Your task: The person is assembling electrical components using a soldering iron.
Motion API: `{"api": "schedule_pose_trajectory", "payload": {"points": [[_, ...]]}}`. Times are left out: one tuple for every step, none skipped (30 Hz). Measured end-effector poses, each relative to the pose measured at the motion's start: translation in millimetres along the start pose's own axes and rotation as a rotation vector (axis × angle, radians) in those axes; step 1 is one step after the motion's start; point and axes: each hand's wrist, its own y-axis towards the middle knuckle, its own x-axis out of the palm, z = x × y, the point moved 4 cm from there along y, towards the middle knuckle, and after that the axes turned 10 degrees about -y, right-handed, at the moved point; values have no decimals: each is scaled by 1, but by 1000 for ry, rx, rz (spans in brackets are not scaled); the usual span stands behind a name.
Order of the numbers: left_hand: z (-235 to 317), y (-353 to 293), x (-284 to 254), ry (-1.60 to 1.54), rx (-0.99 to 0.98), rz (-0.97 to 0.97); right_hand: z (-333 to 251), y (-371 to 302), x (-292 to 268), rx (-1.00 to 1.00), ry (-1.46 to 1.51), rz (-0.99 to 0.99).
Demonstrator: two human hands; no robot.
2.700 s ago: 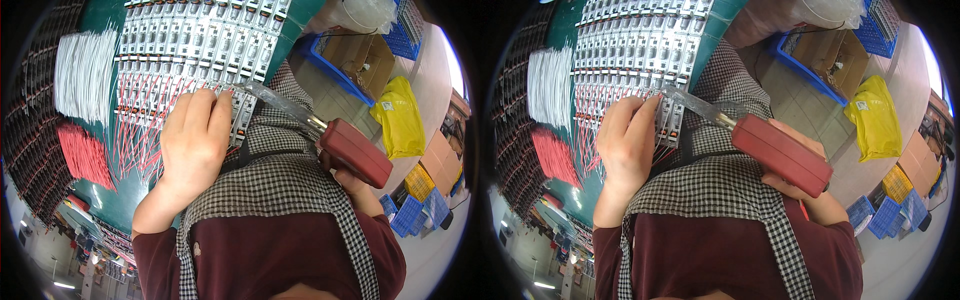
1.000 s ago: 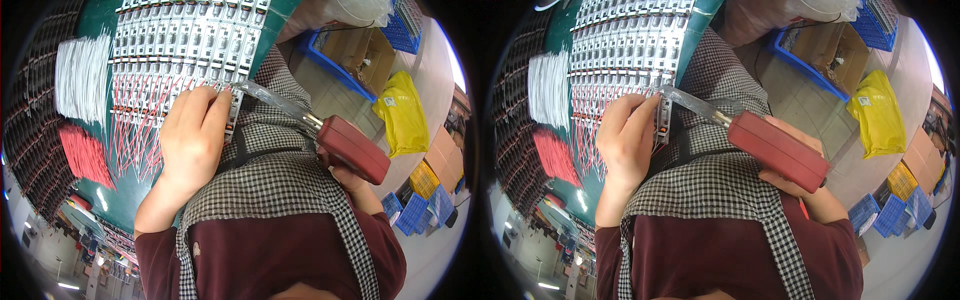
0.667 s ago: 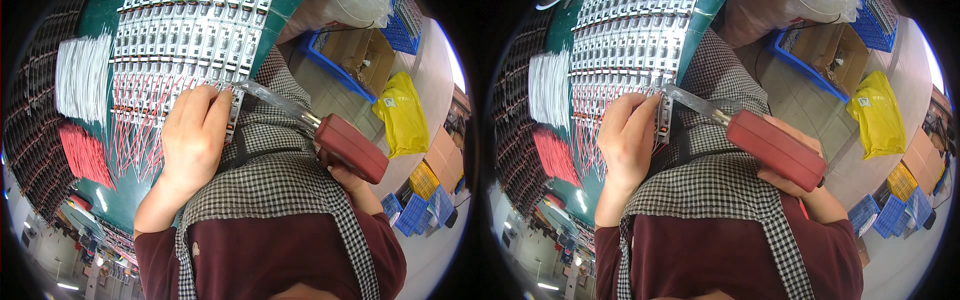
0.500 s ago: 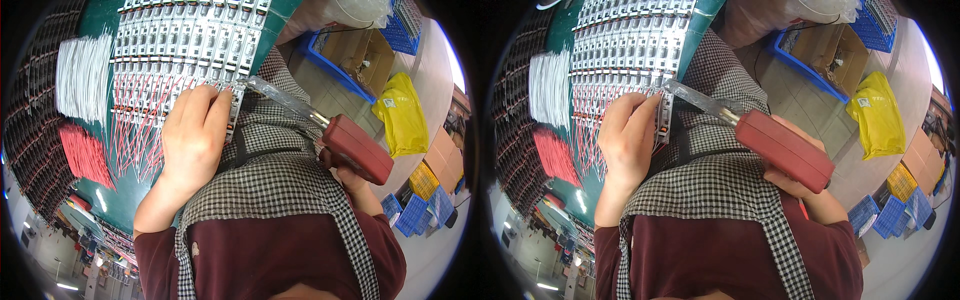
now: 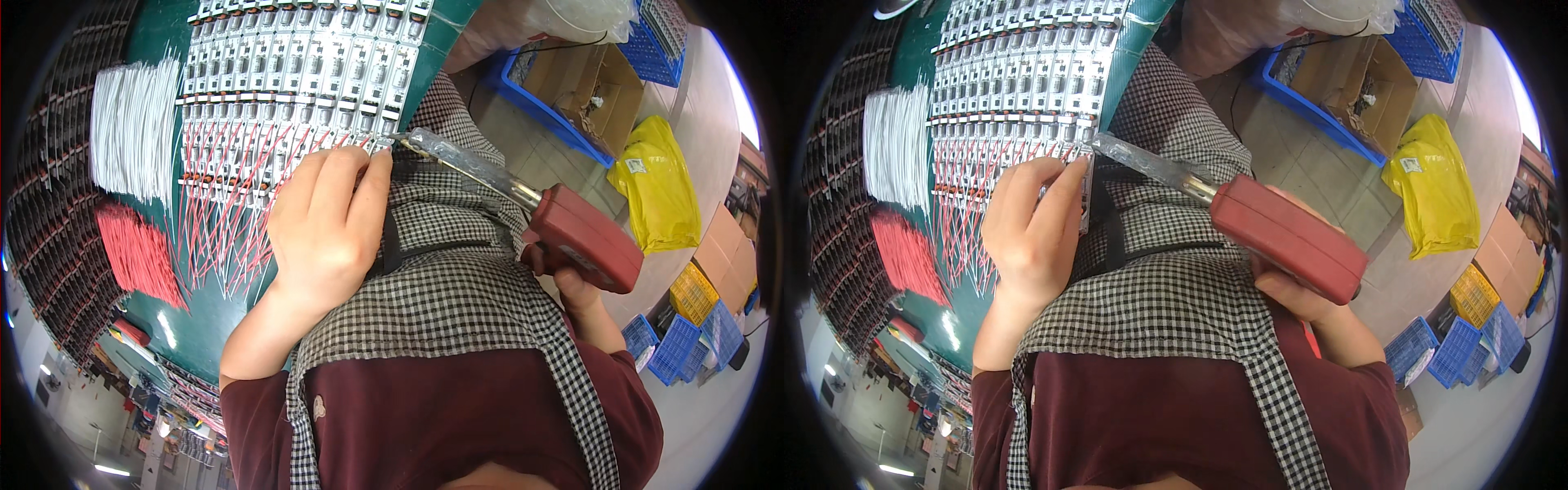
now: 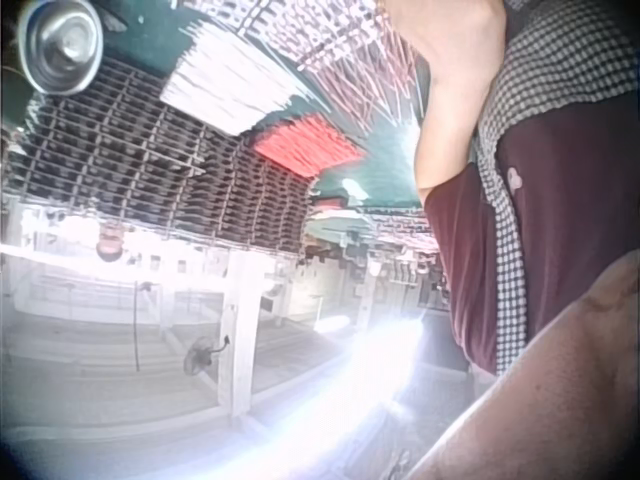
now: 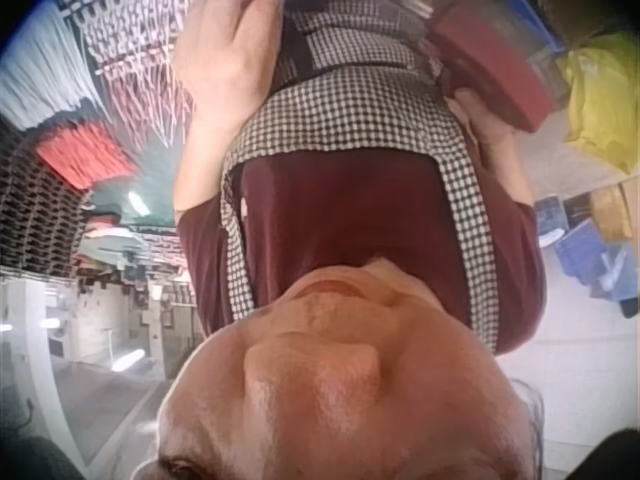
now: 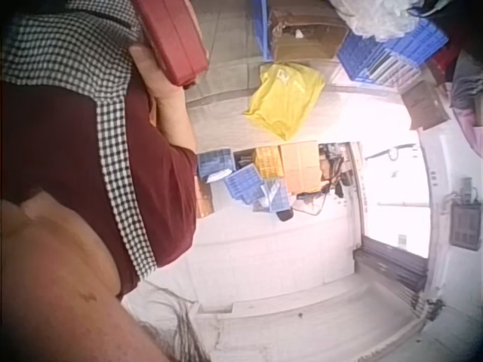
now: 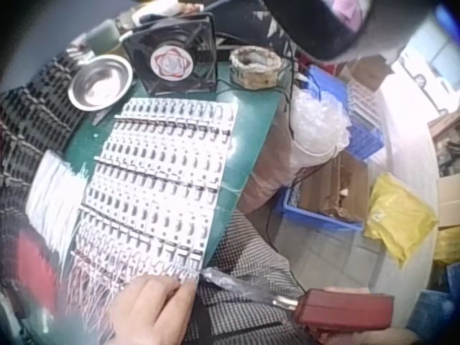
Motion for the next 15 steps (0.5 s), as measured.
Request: {"api": "schedule_pose_trajectory", "payload": {"points": [[0,-1,3,0,2,25,1,0,-1,6,-19,-13],[0,-1,3,0,2,25,1,0,-1,12,-39,-25],[0,-1,4,11,-1,19,0,1,0,13,-39,-24],[-1,-1,5,23,-5,13,-3,3,0,1,-55,-27],[-1,-1,5,22,-4,13,-4,4,1,-11,-70,-31],[-1,-1,5,18,-6,11,-4,3,0,-11,-71,-30],[-1,-1,5,14,-7,9,-2,3,-1,7,-101,-39],[-1,-1,5,13,-6,9,-1,2,-1,25,-131,-48],[0,0,5,9,-8,5,-2,3,0,26,-131,-49],[0,0,5,4,-9,1,-6,4,3,17,-108,-42],[0,0,5,4,-9,0,-7,5,3,8,-85,-35],[0,0,5,6,-11,-8,-5,5,3,8,-86,-34],[1,0,5,7,-13,-18,-1,3,0,9,-130,-29],[1,0,5,6,-14,-17,2,3,-1,10,-174,-24],[1,0,4,2,-23,-30,0,4,0,9,-174,-24]]}}
